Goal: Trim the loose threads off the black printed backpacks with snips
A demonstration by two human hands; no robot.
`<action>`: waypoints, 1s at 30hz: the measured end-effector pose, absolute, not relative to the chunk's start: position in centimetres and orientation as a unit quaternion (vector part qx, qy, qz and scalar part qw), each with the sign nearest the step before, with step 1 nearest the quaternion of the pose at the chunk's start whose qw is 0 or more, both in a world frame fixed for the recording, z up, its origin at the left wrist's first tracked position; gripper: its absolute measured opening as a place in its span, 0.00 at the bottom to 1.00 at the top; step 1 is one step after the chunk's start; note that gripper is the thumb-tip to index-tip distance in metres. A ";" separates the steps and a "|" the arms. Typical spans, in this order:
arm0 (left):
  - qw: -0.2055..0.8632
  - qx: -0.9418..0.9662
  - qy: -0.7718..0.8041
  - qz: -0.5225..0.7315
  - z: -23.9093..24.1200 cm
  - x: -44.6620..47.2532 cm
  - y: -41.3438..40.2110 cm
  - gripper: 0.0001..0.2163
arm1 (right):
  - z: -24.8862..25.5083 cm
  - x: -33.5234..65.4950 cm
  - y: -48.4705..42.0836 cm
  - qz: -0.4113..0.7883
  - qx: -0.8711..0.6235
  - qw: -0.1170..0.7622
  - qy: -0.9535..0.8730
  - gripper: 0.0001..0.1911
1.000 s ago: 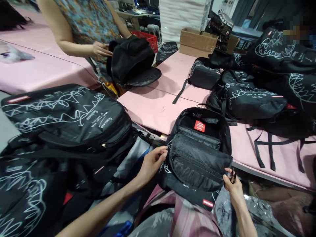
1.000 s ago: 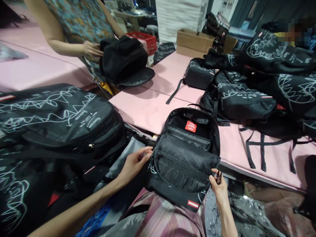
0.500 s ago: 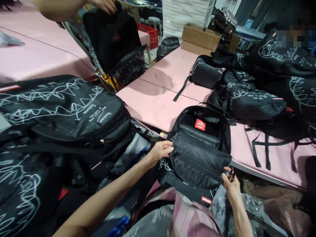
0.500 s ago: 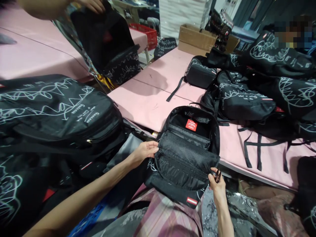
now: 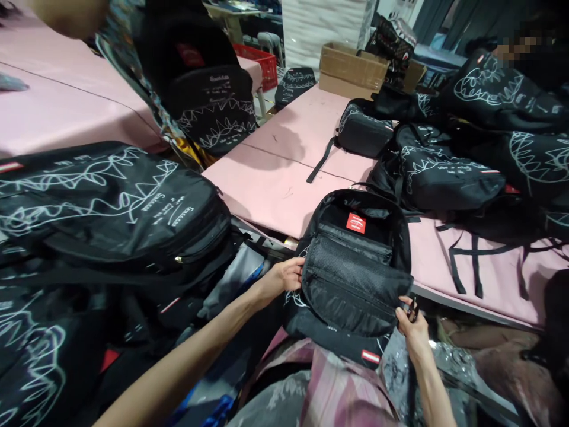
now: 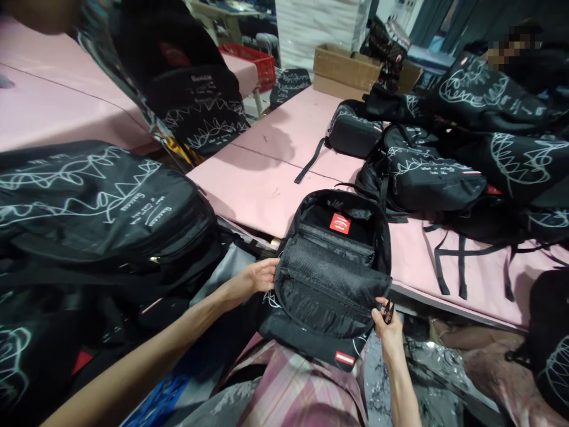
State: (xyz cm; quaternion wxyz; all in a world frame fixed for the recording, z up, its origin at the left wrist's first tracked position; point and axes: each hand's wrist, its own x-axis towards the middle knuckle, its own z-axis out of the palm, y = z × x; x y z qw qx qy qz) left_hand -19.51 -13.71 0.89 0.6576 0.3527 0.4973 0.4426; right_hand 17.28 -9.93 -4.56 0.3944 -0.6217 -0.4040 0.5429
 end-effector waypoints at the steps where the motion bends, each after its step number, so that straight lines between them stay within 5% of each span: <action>1: 0.616 0.384 0.534 0.433 1.2 -20.0 -13.0 0.24 | -4.6 17.3 -9.9 0.543 -0.622 0.394 -0.403 0.28; 5: 0.332 0.545 0.645 0.421 4.2 -20.8 -7.7 0.18 | -4.3 17.0 -9.9 0.538 -0.620 0.398 -0.410 0.27; 8: 0.227 0.647 0.607 0.402 6.5 -18.4 -2.1 0.15 | -3.8 16.7 -10.1 0.525 -0.621 0.396 -0.426 0.26; 16: 0.222 0.812 0.536 0.061 1.7 -9.4 4.3 0.18 | -3.5 17.3 -11.8 0.465 -0.638 0.375 -0.486 0.19; 19: 0.212 0.833 0.510 0.032 -0.6 -9.2 1.9 0.23 | -2.0 19.3 -11.5 0.454 -0.633 0.348 -0.521 0.17; 25: 0.143 0.868 0.472 0.059 -0.9 -9.4 -3.1 0.14 | 4.4 18.7 -5.7 0.281 -0.638 0.370 -0.615 0.15; 30: 0.139 0.881 0.450 0.053 0.5 -8.9 -5.4 0.18 | 5.4 9.5 1.6 0.237 -0.480 0.208 -0.819 0.14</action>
